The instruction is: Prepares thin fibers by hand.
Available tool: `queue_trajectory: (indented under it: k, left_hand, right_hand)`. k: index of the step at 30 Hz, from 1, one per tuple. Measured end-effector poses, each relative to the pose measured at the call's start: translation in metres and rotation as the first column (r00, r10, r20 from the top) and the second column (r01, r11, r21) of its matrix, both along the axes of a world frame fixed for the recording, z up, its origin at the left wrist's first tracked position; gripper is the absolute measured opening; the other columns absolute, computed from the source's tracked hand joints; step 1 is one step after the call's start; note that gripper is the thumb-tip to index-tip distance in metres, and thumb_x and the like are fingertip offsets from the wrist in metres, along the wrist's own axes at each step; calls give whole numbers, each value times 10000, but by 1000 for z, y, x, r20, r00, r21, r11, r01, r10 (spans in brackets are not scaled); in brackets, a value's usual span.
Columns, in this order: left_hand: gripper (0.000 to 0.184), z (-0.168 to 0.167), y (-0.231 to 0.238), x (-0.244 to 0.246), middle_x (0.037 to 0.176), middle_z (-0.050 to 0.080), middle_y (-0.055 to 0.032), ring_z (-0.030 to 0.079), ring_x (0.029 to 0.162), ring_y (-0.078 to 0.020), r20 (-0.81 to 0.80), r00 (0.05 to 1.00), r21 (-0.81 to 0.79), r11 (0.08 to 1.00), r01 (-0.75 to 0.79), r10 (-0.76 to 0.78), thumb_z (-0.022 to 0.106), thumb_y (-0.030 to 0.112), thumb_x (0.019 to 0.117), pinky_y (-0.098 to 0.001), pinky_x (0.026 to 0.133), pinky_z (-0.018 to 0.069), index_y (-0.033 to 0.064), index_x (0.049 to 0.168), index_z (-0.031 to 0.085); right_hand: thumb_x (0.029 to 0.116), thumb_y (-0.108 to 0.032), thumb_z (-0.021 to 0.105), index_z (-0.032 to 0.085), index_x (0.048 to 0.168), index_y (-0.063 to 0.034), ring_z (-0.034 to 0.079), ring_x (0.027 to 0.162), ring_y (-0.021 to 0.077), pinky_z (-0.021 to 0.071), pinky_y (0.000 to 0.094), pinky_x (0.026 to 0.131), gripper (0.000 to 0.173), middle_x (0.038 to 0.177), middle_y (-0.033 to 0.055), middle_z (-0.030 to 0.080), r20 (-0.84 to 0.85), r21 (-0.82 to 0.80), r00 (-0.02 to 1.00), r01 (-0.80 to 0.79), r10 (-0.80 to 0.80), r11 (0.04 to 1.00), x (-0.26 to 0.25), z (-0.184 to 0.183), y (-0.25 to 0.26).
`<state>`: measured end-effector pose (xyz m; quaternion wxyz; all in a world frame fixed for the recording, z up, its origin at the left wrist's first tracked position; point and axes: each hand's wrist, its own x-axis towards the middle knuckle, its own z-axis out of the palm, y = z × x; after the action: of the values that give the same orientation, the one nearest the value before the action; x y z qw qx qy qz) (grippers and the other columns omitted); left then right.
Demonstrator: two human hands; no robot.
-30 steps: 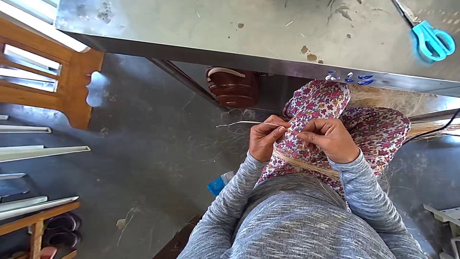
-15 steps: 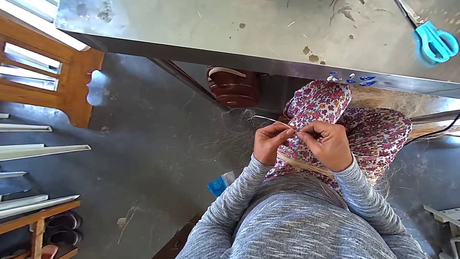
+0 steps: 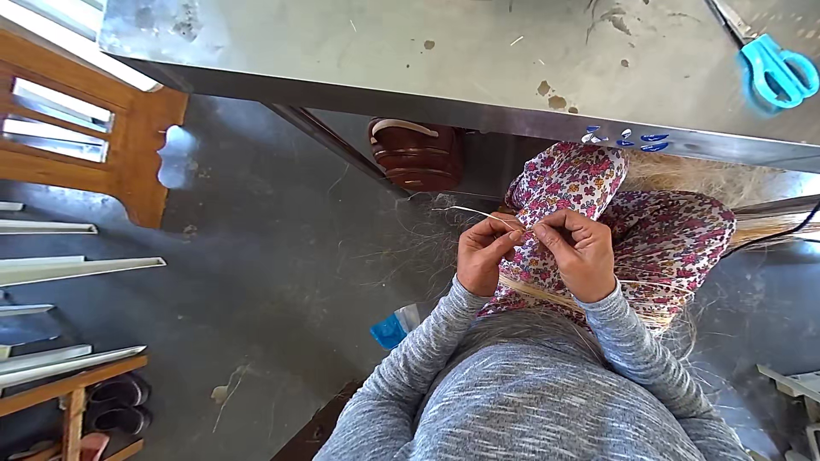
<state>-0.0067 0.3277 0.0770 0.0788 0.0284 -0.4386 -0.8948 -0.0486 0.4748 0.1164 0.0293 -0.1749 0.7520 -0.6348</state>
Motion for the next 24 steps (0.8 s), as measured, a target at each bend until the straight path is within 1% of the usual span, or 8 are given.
queue_trajectory:
  k: [3,6,8,10,14,17,20,24]
  left_hand:
    - [105,2,2,-2,967,726,4,625,691,-18,69,997,200,979,28,-43,690,112,903,-158,554,496,172,860,765]
    - [127,10,-2,-4,885,683,60,542,584,17,170,968,416,904,97,-182,623,188,929,-127,502,429,227,839,703]
    - [119,9,-9,-6,807,654,57,533,546,7,137,948,589,793,156,-288,628,214,933,-126,491,436,187,842,700]
    - [156,6,-18,-8,761,639,50,537,540,-4,73,937,686,699,201,-341,615,217,941,-135,501,446,144,842,710]
    - [101,2,-49,-9,766,653,24,592,571,-44,52,965,796,594,116,-258,620,145,938,-158,538,504,112,861,677]
    - [129,0,-86,-8,776,677,0,613,570,-60,92,991,781,624,-12,-97,535,145,986,-164,539,519,97,981,655]
    - [300,-2,-133,-4,818,702,-24,612,567,-59,120,988,667,730,-149,92,375,209,1052,-162,526,514,81,1091,643]
    - [435,-5,-213,4,815,671,-24,553,525,-46,138,951,491,815,-308,277,256,277,1085,-149,487,481,45,1203,604]
  right_hand:
    - [965,-48,627,671,935,6,509,568,-62,440,100,530,76,702,-38,606,-57,76,998,44,-40,996,1,-3,0]
    - [971,-78,623,670,924,7,483,551,-41,416,113,523,108,673,-18,585,-140,192,989,81,-54,978,3,-5,3]
    - [971,-92,621,676,916,2,506,552,-20,431,129,526,122,677,0,604,-186,266,981,107,-58,958,3,-6,7]
    - [967,-94,618,690,915,-1,536,561,9,452,155,536,128,683,21,628,-211,330,976,119,-49,936,3,-7,13]
    - [964,-105,609,692,907,7,540,539,85,456,243,515,150,663,57,620,-239,433,971,134,-30,891,2,-10,31]
    - [960,-94,608,696,910,16,555,539,153,465,326,515,150,663,90,621,-226,518,973,153,-38,842,-1,-12,48]
    - [958,-70,608,697,924,22,586,559,205,483,383,533,132,686,118,641,-218,574,975,165,-45,802,-4,-13,64]
    - [953,-62,618,694,913,33,590,556,236,481,418,532,128,677,140,638,-214,617,975,174,-49,768,-7,-14,83]
